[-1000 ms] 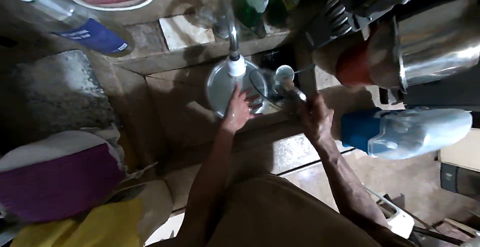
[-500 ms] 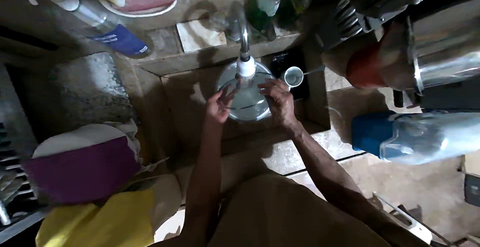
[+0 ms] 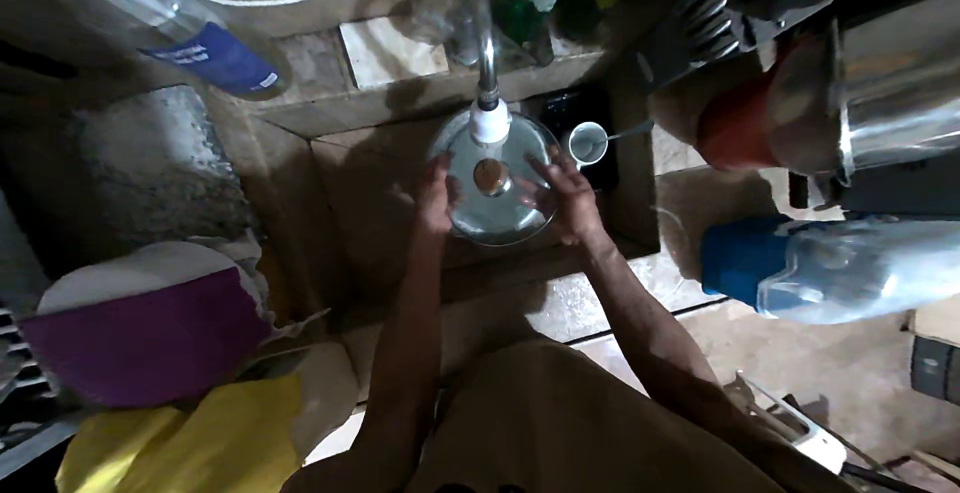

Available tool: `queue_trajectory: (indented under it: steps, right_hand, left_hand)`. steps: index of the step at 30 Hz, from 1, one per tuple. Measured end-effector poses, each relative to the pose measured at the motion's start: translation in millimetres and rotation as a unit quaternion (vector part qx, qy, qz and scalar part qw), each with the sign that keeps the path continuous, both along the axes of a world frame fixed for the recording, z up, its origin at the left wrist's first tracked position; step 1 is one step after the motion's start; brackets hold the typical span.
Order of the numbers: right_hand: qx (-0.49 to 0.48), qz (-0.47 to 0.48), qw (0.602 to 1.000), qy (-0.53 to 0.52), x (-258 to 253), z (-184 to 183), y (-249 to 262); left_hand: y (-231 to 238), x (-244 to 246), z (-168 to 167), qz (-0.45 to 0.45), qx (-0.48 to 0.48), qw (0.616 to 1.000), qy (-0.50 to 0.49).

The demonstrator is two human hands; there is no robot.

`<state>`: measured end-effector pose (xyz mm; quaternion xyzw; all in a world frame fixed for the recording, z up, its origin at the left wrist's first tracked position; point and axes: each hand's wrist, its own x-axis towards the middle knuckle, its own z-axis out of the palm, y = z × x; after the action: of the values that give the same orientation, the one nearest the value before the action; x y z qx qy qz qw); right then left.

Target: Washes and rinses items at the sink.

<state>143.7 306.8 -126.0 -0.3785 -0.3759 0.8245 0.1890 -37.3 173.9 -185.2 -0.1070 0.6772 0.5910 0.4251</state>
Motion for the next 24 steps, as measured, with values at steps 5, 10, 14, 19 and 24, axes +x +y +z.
queue_trajectory:
  steps: [5, 10, 14, 19, 24]
  right_hand:
    - [-0.015, -0.014, 1.000, -0.020, -30.2, 2.3, -10.9]
    - [0.048, -0.051, 0.997, -0.025, -43.3, 4.1, -16.2]
    - [0.063, -0.050, 0.996, -0.025, -44.9, 2.2, -24.2]
    - [0.046, -0.008, 0.999, -0.009, -42.2, -0.7, -27.8]
    - [0.038, 0.030, 0.999, 0.002, -45.5, 0.2, -25.5]
  left_hand:
    - [2.6, 17.4, 4.3, -0.189, -0.029, 0.899, 0.395]
    - [0.3, 36.3, 9.8, -0.142, 0.046, 0.877, 0.457]
    - [18.7, 20.6, 19.9, -0.156, -0.004, 0.878, 0.453]
    - [15.0, 14.0, 22.8, -0.166, -0.069, 0.851, 0.493]
    - [7.0, 7.8, 36.6, -0.135, -0.110, 0.834, 0.523]
